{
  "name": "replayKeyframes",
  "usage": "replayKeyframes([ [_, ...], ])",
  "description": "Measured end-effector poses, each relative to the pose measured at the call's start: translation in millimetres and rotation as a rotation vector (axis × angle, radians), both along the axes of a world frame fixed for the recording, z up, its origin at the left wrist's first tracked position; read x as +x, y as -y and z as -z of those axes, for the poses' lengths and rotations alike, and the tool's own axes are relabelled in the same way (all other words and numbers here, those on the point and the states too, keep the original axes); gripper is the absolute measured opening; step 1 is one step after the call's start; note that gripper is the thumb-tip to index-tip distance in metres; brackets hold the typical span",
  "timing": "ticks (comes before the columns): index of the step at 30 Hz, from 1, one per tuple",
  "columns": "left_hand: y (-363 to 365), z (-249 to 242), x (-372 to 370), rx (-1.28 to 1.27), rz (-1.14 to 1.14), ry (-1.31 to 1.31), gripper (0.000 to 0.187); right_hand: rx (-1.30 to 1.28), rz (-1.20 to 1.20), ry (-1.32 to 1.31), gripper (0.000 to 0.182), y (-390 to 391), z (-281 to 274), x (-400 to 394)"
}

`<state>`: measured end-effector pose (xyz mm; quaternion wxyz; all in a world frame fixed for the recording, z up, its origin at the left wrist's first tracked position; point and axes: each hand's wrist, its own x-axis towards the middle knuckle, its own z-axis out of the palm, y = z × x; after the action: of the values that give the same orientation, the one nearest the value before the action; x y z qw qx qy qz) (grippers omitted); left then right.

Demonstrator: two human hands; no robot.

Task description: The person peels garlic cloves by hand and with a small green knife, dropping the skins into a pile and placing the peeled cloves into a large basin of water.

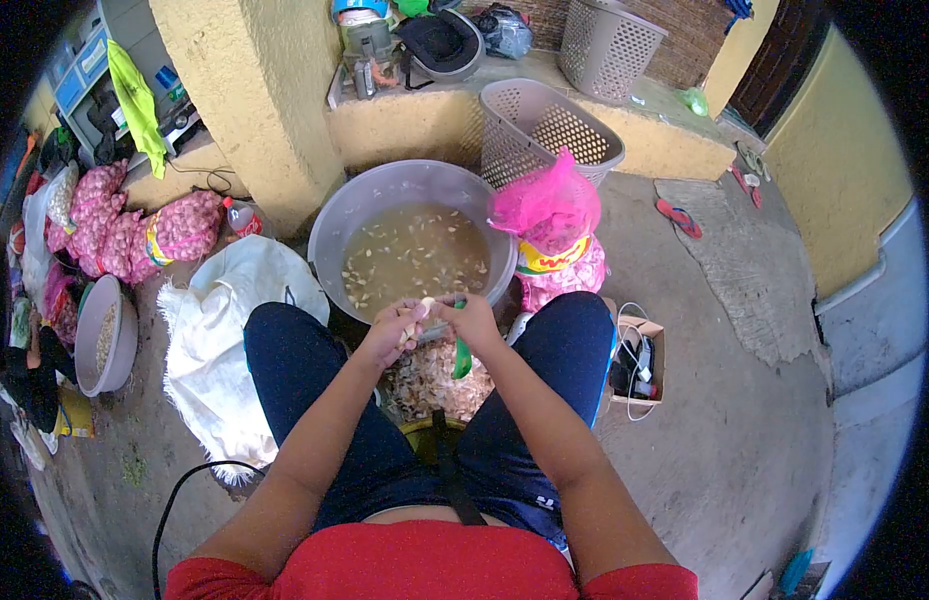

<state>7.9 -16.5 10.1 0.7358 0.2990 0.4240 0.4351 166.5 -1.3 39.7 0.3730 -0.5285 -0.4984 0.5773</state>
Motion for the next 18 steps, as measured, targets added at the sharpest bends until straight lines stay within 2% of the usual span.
replayKeyframes([
  [5,0.8,-5.4,0.4,-0.016,0.033,-0.015,0.026,0.014,-0.028,-0.026,0.019,-3.4,5.5,1.7],
  [8,-0.5,3.9,1.1,-0.148,0.074,0.179,0.024,-0.001,-0.017,-0.071,0.017,-2.1,3.5,0.0],
  [11,0.7,3.9,3.3,-0.174,0.094,0.190,0.023,-0.046,-0.004,-0.115,0.014,-2.9,10.6,-0.5],
  [14,3.1,1.1,9.0,-0.002,-0.030,-0.128,0.020,-0.120,0.022,-0.113,0.012,-2.4,11.7,-0.7],
  [18,3.4,-7.8,9.8,-0.005,-0.035,-0.162,0.019,-0.118,-0.001,-0.103,0.012,-2.2,13.9,-1.4],
])
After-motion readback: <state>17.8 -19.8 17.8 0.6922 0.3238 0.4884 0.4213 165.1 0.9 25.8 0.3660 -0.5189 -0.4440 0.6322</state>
